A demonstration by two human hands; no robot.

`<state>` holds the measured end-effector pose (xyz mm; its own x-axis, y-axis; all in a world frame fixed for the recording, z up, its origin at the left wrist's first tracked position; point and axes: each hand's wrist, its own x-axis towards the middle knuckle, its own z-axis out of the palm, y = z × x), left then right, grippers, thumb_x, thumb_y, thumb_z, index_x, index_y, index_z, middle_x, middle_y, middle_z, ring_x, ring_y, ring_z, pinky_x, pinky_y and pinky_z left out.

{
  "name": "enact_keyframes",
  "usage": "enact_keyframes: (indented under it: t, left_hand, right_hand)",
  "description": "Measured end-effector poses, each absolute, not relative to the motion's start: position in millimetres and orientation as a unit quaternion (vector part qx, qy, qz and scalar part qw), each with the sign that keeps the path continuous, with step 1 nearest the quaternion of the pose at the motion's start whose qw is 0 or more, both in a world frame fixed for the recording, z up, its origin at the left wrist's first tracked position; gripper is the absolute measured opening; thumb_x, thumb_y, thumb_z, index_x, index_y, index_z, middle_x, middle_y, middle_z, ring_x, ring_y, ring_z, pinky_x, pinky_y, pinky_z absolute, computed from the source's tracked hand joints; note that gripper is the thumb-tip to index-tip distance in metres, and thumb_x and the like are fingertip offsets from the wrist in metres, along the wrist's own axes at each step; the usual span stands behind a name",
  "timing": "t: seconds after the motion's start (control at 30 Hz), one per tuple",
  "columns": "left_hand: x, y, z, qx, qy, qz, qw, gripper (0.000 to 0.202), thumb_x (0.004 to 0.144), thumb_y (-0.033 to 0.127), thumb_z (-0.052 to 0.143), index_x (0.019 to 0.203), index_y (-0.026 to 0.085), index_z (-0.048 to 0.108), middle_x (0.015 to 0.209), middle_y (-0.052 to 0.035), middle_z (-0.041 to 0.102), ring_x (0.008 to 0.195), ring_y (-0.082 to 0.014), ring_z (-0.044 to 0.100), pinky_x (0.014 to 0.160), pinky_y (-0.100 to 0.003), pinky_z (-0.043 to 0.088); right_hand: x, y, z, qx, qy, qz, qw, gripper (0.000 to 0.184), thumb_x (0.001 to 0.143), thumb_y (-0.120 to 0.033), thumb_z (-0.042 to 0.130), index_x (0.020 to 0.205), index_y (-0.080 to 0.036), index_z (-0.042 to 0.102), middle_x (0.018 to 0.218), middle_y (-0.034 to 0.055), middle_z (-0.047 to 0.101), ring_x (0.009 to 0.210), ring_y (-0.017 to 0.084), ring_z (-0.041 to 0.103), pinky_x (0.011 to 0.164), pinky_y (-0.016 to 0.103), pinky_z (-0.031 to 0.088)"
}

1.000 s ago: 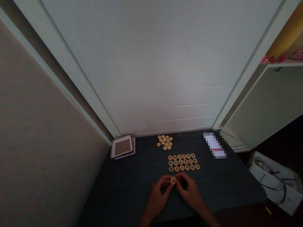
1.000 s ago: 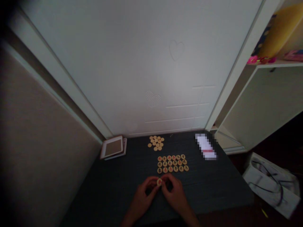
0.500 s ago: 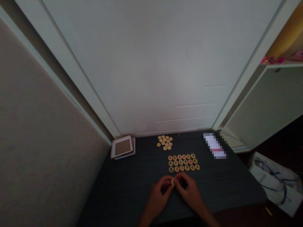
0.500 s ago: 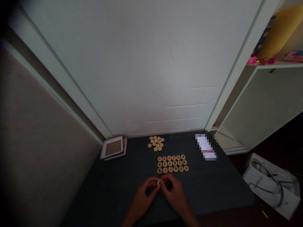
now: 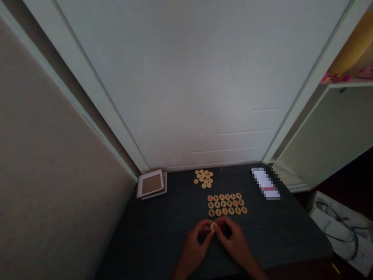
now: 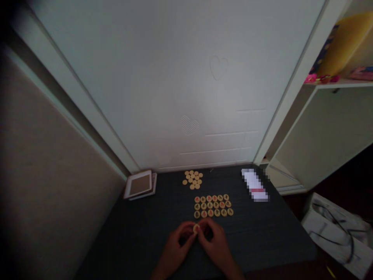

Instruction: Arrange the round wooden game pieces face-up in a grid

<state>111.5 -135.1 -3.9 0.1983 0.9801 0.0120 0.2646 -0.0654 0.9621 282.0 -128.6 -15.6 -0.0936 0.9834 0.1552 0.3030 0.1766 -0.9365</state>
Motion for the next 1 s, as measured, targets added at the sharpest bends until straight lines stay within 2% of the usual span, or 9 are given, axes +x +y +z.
enact_keyframes:
  t: [0.33,0.53,0.83,1.0]
  left_hand:
    - [110.5,-135.2,-3.7,0.625,0.488,0.379,0.477,0.020,0.095,0.036,0.062,0.112,0.027,0.067,0.096,-0.0014,0.080,0.090,-0.0190,0.075,0.085,-0.026,0.055]
    - [111.9,-135.9,-0.8,0.631,0.493,0.386,0.458,0.021,0.094,0.038,0.062,0.110,0.026,0.069,0.094,-0.0019,0.080,0.085,-0.0190,0.075,0.080,-0.025,0.056]
    - [111.5,-138.0,4.9,0.621,0.482,0.407,0.465,0.022,0.094,0.038,0.062,0.110,0.024,0.068,0.102,-0.0055,0.079,0.091,-0.0203,0.074,0.083,-0.027,0.057]
    - [110.9,-135.9,-3.6,0.606,0.488,0.423,0.465,0.018,0.095,0.038,0.061,0.102,0.023,0.068,0.097,-0.0045,0.078,0.091,-0.0208,0.074,0.083,-0.028,0.057]
  right_hand:
    - [281.6,-128.9,-16.9,-0.522,-0.623,0.390,0.433,0.023,0.092,-0.043,0.063,0.092,-0.022,0.069,0.080,0.0018,0.073,0.074,0.018,0.068,0.069,0.026,0.050]
    - [282.6,-129.4,-18.6,-0.527,-0.624,0.385,0.431,0.025,0.092,-0.045,0.063,0.092,-0.022,0.071,0.080,0.0023,0.075,0.075,0.019,0.069,0.071,0.027,0.051]
    - [281.8,-132.3,-13.4,-0.508,-0.624,0.390,0.447,0.022,0.093,-0.041,0.062,0.097,-0.022,0.072,0.087,0.0038,0.076,0.081,0.021,0.071,0.075,0.028,0.053]
    - [281.8,-131.8,-19.2,-0.503,-0.630,0.394,0.442,0.021,0.092,-0.040,0.064,0.094,-0.021,0.071,0.087,0.0042,0.076,0.082,0.021,0.071,0.077,0.029,0.054]
